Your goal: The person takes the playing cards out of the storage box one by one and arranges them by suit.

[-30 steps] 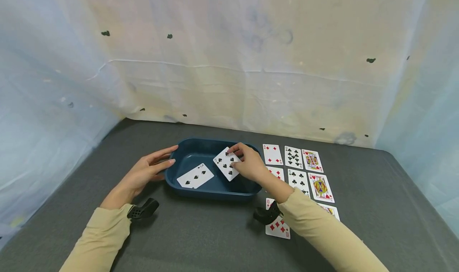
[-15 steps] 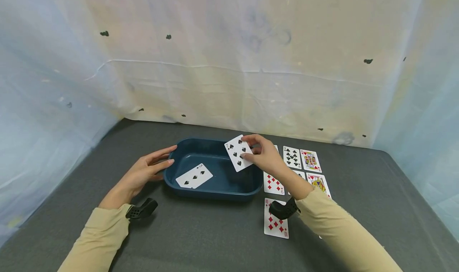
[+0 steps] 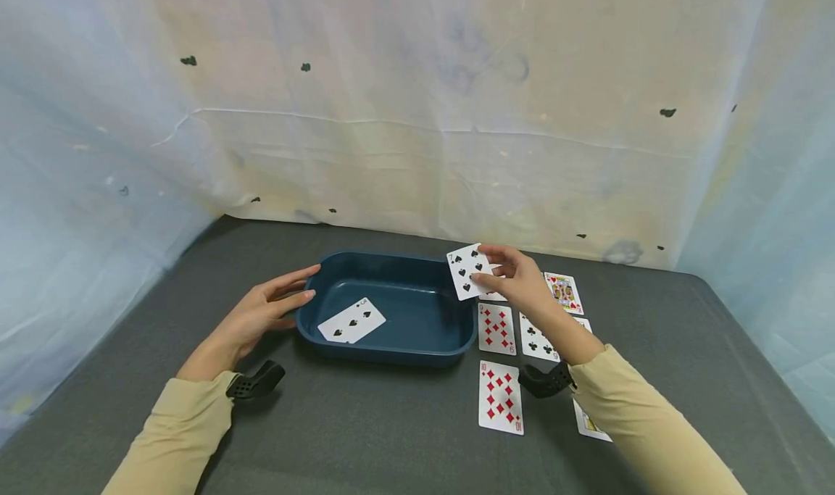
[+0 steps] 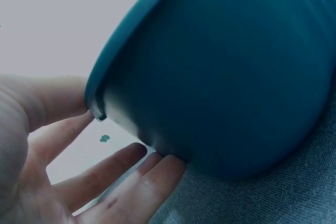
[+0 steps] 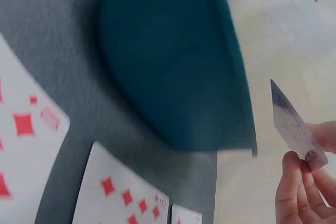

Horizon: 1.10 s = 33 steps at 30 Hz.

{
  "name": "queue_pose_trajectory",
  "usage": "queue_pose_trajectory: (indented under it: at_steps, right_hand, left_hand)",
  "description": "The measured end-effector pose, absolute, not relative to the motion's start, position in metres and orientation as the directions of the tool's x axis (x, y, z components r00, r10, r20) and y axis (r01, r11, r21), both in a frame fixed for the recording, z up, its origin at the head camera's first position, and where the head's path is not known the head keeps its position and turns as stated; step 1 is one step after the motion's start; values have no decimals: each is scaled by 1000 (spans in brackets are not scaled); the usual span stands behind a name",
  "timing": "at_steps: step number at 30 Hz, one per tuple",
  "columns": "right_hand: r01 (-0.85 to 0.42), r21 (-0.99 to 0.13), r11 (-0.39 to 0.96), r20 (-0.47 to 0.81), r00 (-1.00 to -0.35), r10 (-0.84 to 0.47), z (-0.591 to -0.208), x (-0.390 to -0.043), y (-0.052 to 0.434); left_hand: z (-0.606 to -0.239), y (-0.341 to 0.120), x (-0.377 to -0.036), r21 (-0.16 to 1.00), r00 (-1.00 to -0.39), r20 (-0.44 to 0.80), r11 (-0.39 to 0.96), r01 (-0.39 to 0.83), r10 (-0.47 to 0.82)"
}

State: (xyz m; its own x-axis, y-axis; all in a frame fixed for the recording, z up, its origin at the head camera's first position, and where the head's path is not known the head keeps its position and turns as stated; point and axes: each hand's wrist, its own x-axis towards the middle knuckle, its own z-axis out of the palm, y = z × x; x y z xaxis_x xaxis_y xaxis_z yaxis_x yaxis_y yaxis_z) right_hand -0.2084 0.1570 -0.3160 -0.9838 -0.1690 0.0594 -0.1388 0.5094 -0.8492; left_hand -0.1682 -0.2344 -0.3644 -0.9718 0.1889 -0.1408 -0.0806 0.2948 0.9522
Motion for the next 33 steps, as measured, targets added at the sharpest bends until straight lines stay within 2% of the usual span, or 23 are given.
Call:
queue_pose_trajectory:
  at_steps: [14,33]
  right_hand:
    - [-37,-851,524,10,-998,-54,-331,-215,204]
    - [54,-811,583,53,-985,164,-364,-230,267]
  left_hand:
    - [-367,-237,-167,955,-972,-139,286,-81,188]
    - [-369,-235,-168,955,-973,-134,288,-75,189]
